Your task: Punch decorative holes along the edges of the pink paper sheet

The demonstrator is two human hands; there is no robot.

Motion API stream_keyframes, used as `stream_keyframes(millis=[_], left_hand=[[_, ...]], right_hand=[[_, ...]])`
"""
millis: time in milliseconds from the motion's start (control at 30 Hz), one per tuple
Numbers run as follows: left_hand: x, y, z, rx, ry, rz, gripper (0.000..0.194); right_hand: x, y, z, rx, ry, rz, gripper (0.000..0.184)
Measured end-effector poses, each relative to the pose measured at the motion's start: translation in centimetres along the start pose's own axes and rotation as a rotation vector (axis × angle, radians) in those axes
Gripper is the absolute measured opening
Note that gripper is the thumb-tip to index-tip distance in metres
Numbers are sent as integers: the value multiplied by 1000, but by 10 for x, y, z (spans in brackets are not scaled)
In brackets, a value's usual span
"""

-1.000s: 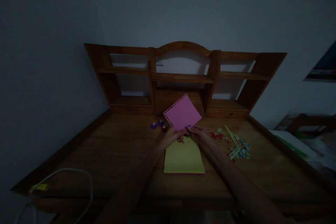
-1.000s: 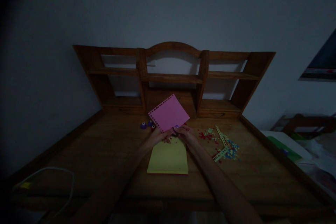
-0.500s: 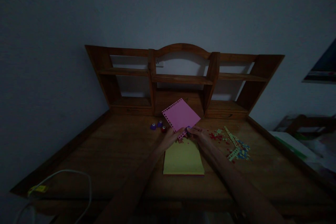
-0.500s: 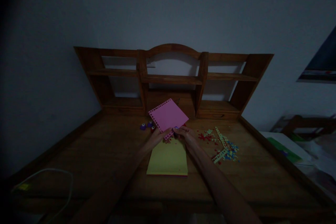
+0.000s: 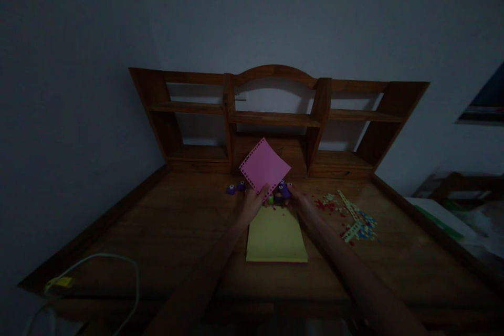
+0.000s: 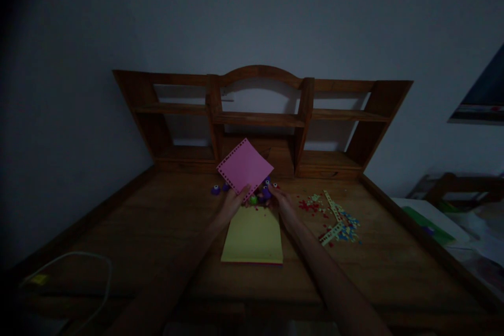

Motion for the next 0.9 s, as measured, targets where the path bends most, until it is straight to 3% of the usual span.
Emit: stream_keyframes(millis=[133,300,467,900], left_hand=[[-1,0,-6,-2,15,-16,50],[-1,1,-3,-1,49,-11,48],[1,2,-1,-1,33,16,47],[1,6,10,26,37,52,48]], right_hand=[[4,-4,0,-40,29,97,47],[6,-6,1,-99,35,111,54],[6,-1,-4,-33,-16,152,50],[14,-1,-8,-77,-156,236,33]])
Point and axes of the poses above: each hand's wrist, its own y-axis away from the middle knuckle, its own x-axis out of the back of the hand, z = x × y, the point moved 3 cm from there along -y, towards the middle knuckle, and after that the axes turned 5 degrees about -y, right-handed, at the moved point
